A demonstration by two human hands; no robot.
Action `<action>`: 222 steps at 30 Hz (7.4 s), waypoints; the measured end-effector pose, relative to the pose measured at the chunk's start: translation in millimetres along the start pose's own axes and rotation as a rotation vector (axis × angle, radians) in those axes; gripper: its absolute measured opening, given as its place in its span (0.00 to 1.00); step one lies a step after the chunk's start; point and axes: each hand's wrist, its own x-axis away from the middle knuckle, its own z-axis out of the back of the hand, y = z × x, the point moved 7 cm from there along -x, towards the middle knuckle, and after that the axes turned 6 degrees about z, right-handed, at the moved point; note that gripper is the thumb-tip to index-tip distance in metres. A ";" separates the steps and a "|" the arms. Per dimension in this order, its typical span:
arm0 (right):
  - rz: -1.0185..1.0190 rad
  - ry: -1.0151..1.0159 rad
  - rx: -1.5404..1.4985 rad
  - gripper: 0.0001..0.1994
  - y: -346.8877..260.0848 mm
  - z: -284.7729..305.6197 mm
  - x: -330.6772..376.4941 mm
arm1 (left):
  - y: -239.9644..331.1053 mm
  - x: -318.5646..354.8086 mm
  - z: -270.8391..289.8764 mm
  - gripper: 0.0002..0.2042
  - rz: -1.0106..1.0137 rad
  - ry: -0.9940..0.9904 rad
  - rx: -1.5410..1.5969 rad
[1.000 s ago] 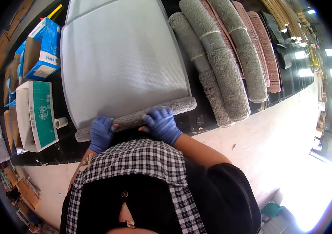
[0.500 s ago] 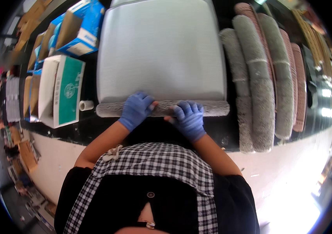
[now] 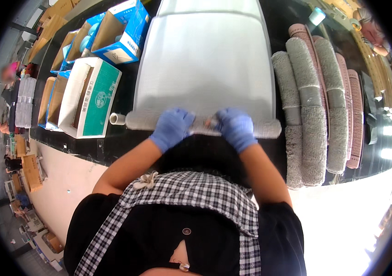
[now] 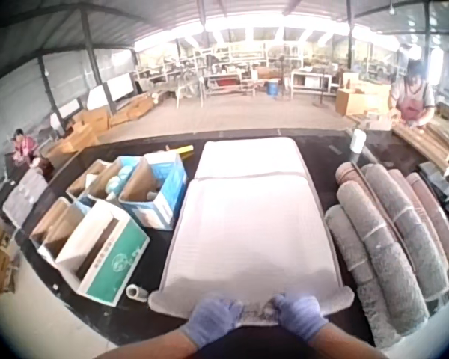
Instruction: The person rolls foam pads into cylinders, wraps them in plastic film, and secures them with tape.
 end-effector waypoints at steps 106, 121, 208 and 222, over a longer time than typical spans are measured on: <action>0.147 -0.079 0.163 0.36 -27.8 -2.8 4.9 | 19.6 23.6 1.0 0.40 0.006 -0.413 0.056; 0.109 -0.226 0.213 0.38 -43.4 -19.8 -10.8 | -2.6 -10.6 23.8 0.34 0.075 -0.318 0.117; 0.147 -0.064 0.196 0.34 -25.8 -12.6 21.1 | 9.4 121.8 -45.8 0.23 1.199 -0.372 1.594; 0.103 -0.450 -0.184 0.41 26.3 -12.9 -48.8 | 15.5 75.0 -82.8 0.23 1.042 -0.582 1.587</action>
